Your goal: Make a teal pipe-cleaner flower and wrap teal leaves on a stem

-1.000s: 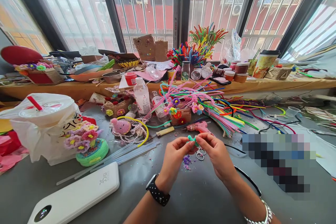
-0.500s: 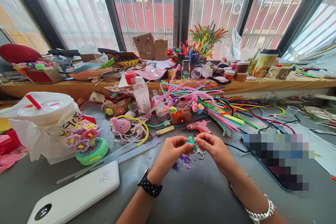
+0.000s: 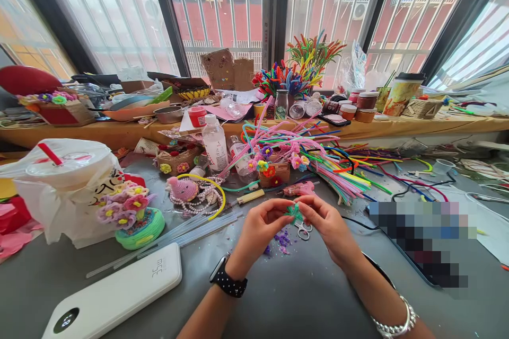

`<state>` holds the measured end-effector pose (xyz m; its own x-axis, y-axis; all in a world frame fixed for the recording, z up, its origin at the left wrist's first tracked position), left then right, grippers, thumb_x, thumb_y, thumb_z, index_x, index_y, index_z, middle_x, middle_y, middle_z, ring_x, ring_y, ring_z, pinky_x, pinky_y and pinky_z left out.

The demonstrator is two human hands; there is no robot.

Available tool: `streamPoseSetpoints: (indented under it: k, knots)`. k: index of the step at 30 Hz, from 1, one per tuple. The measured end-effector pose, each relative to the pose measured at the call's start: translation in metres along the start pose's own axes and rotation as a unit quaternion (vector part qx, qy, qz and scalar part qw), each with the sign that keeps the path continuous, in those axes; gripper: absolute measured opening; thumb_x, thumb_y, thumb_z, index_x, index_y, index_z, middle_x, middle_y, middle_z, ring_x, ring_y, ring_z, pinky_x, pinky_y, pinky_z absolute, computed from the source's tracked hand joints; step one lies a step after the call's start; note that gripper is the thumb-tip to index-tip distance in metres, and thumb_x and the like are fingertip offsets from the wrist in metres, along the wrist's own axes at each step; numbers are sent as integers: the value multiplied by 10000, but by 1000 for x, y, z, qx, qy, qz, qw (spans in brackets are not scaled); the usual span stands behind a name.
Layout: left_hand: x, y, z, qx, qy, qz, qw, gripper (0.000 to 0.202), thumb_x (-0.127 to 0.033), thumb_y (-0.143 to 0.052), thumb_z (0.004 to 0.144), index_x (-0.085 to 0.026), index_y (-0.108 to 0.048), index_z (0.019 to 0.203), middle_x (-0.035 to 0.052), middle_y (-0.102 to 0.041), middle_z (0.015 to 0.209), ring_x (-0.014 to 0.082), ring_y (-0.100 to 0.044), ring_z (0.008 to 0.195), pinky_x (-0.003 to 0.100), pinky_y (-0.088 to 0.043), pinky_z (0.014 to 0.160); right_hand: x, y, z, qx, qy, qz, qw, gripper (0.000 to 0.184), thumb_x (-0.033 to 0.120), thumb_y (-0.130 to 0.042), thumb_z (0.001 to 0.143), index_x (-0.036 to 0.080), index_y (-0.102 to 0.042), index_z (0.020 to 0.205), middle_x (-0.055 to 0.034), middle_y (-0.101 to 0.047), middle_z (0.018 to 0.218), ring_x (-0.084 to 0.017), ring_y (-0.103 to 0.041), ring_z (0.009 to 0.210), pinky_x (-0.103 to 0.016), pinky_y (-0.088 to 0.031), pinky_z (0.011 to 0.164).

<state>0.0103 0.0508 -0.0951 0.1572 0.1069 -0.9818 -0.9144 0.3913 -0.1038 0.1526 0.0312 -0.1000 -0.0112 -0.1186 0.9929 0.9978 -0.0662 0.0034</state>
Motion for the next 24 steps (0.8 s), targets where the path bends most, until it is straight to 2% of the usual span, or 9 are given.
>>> streamPoseSetpoints:
  k: [3, 5, 9, 11, 13, 16, 21, 24]
  knots:
    - [0, 4, 0, -76, -24, 16, 997, 220, -227, -660, 639, -159, -627, 846, 41, -654, 822, 164, -602, 759, 262, -480, 713, 4, 3, 2, -19, 86, -90, 992, 314, 386, -536, 752, 196, -545, 1002, -43, -564, 855, -132, -504, 668, -247, -427, 602]
    - [-1, 5, -1, -107, -37, 25, 993, 222, -231, -656, 643, -163, -620, 851, 35, -652, 818, 163, -603, 763, 259, -482, 717, 8, 4, 1, -25, 166, -191, 967, 272, 337, -541, 762, 208, -559, 1001, -55, -569, 890, -144, -521, 681, -272, -441, 636]
    - [-2, 2, -2, -105, -47, 41, 993, 215, -232, -651, 647, -164, -619, 848, 39, -653, 808, 168, -606, 756, 262, -487, 714, 14, 0, -6, -49, 319, -345, 882, 191, 229, -496, 799, 222, -592, 965, -67, -605, 872, -184, -565, 772, -322, -451, 725]
    - [-2, 0, -2, -99, -44, 45, 993, 208, -229, -653, 646, -161, -620, 840, 38, -655, 795, 165, -608, 741, 257, -489, 702, 14, -2, -10, -67, 357, -383, 849, 183, 202, -468, 816, 216, -602, 940, -72, -624, 843, -199, -575, 822, -333, -449, 753]
    - [-2, -2, -3, -98, -43, 49, 993, 211, -230, -652, 646, -162, -622, 844, 37, -655, 789, 164, -608, 738, 252, -487, 694, 14, -3, -11, -77, 370, -409, 831, 178, 194, -457, 824, 209, -610, 914, -74, -636, 815, -201, -583, 811, -336, -451, 752]
    - [-1, -2, -3, -100, -41, 59, 992, 210, -237, -652, 646, -163, -624, 842, 38, -654, 780, 165, -607, 733, 248, -486, 684, 14, -4, -12, -62, 370, -427, 823, 176, 199, -466, 823, 202, -612, 920, -75, -642, 810, -200, -584, 801, -334, -454, 742]
    - [1, 1, -3, -80, -50, 106, 990, 212, -277, -630, 672, -163, -619, 850, 46, -645, 767, 167, -604, 702, 257, -489, 668, 16, -2, -11, -40, 364, -419, 831, 178, 182, -477, 815, 188, -627, 910, -70, -642, 776, -191, -583, 757, -311, -465, 696]
    - [-4, 2, -4, -55, -73, 149, 985, 286, -285, -620, 685, -181, -598, 951, 58, -634, 851, 168, -604, 737, 265, -492, 694, 19, -1, -11, -36, 364, -411, 835, 185, 167, -475, 814, 203, -634, 901, -62, -642, 770, -185, -582, 749, -297, -464, 676]
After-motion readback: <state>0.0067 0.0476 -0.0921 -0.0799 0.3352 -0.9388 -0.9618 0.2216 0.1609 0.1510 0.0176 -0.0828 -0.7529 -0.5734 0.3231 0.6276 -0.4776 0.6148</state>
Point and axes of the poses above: each hand's wrist, its own z-axis towards the middle knuckle, its own y-axis out of the back of the hand, x = y × z, the point moved 3 cm from there along z, towards the middle knuckle
